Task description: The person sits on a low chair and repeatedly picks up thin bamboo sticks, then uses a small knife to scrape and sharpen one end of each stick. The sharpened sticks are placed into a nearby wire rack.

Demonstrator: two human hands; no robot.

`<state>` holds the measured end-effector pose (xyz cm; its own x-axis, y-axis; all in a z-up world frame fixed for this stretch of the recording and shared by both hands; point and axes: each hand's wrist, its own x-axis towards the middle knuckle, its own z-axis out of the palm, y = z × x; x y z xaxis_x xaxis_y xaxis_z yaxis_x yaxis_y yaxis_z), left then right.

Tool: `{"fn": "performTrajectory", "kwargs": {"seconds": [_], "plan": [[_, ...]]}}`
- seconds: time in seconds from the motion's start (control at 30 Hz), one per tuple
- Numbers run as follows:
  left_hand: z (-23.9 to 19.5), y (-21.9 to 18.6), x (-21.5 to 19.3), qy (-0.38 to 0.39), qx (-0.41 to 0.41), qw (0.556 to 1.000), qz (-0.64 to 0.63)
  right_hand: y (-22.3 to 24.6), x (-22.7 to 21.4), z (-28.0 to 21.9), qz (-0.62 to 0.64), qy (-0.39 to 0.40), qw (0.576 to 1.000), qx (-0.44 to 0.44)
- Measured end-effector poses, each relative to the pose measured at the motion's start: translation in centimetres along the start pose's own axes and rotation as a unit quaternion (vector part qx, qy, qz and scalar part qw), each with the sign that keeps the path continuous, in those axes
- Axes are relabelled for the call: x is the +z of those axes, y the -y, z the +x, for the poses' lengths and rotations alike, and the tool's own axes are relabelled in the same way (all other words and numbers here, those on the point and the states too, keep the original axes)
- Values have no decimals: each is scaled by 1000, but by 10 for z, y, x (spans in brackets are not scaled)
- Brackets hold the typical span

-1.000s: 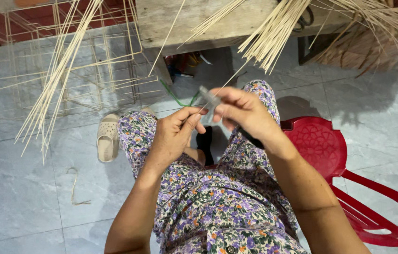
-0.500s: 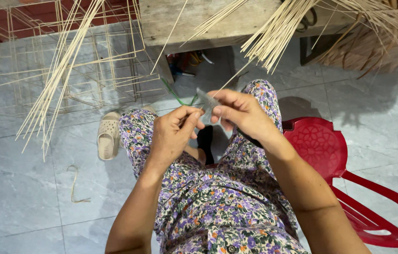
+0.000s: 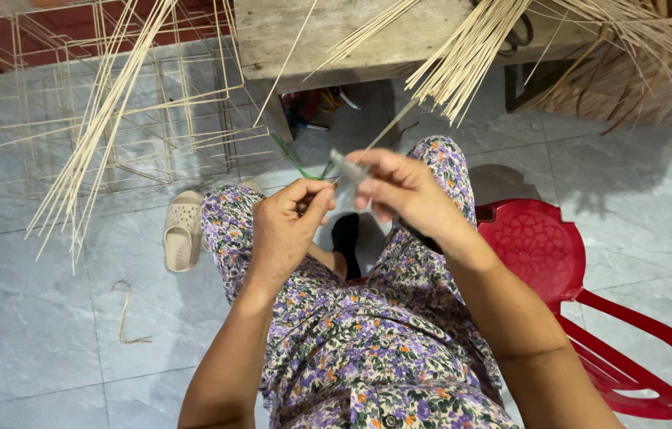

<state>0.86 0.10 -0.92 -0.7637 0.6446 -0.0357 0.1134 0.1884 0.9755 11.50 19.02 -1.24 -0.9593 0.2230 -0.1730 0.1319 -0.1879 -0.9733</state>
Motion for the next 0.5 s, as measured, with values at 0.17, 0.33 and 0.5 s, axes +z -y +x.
{"fn": "performTrajectory", "kwargs": {"seconds": [0.17, 0.33, 0.5], "plan": [[-5, 7, -9, 22, -34, 999, 28, -4, -25, 8, 80, -59, 994, -33], [-5, 10, -20, 77, -36, 987, 139, -16, -26, 8, 91, -47, 994, -24], [-3, 8, -17, 76, 108, 983, 126, -25, -7, 10, 74, -22, 997, -5]]}}
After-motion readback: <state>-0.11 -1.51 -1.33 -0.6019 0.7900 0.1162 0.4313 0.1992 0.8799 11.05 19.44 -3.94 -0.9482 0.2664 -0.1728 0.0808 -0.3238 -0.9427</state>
